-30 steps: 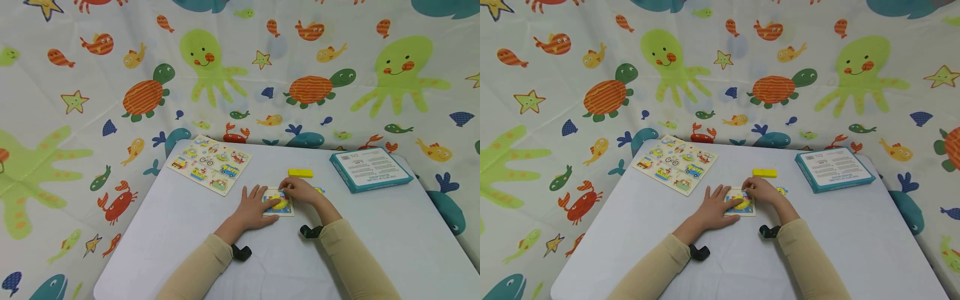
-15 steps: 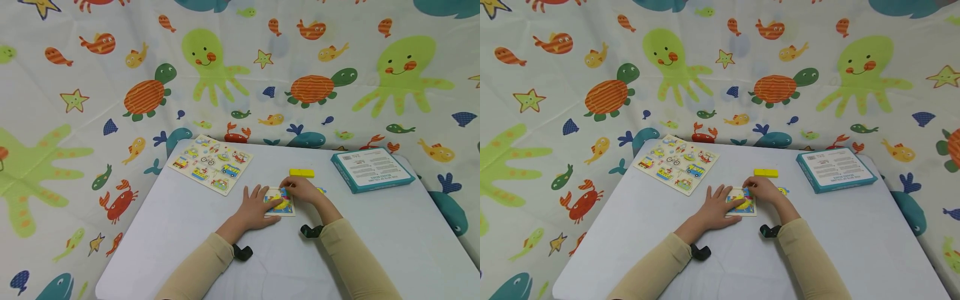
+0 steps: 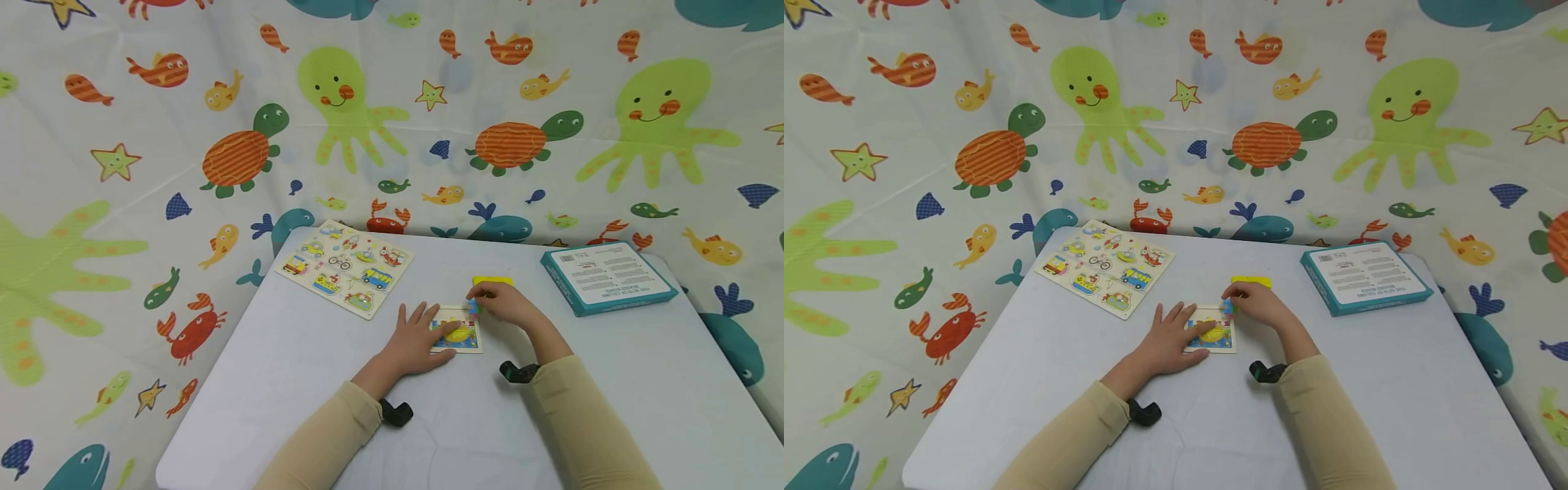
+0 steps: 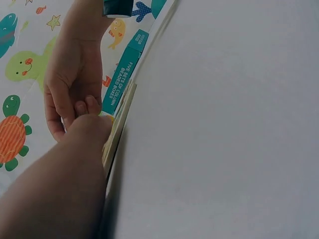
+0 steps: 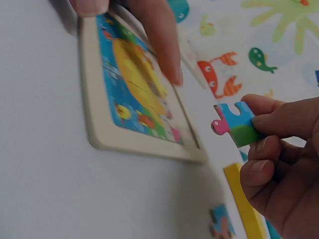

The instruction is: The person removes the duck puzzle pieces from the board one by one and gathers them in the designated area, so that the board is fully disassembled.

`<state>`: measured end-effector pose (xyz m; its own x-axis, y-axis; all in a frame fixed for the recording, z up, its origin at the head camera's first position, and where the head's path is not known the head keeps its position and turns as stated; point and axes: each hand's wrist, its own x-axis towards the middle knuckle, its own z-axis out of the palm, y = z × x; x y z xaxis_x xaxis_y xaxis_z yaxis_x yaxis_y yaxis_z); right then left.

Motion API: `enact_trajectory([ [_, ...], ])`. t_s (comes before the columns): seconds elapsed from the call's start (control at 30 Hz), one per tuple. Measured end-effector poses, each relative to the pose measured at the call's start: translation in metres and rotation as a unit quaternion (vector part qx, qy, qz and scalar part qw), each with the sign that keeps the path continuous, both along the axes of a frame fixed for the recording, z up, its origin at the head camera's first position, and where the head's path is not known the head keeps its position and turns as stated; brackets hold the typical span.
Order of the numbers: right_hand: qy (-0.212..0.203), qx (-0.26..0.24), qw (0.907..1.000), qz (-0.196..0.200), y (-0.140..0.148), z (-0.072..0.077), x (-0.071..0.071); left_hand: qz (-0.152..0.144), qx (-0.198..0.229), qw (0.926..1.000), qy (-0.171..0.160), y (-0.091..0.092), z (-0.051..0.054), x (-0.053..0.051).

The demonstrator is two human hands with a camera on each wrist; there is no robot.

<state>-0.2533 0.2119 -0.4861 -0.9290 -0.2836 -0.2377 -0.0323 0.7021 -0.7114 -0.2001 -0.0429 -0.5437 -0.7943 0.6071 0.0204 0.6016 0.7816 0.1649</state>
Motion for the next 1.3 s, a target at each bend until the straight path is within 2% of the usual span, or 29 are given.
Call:
enact_trajectory([
  [0.17, -0.013, -0.022, 0.9995, -0.019, 0.023, 0.005, 0.0, 0.018, 0.02, 0.9996, -0.01, -0.004, 0.0, -0.002],
  [0.37, -0.006, -0.024, 0.9992, -0.031, 0.06, 0.009, 0.004, 0.024, 0.015, 0.9996, -0.01, -0.004, -0.001, -0.003],
  [0.57, -0.015, -0.01, 0.9983, -0.055, 0.092, 0.01, 0.008, 0.04, 0.028, 0.9986, -0.021, -0.005, -0.002, -0.004],
  [0.73, -0.017, 0.007, 0.9974, -0.069, 0.114, 0.008, 0.01, 0.046, 0.03, 0.9984, -0.01, -0.007, -0.005, -0.007],
  [1.1, -0.048, 0.015, 0.9966, -0.065, 0.136, 0.001, 0.012, 0.054, 0.019, 0.9983, -0.008, -0.008, -0.006, -0.008],
  [1.3, -0.066, 0.016, 0.9958, -0.061, 0.142, -0.002, 0.009, 0.05, 0.014, 0.9986, -0.006, -0.01, -0.004, -0.008],
])
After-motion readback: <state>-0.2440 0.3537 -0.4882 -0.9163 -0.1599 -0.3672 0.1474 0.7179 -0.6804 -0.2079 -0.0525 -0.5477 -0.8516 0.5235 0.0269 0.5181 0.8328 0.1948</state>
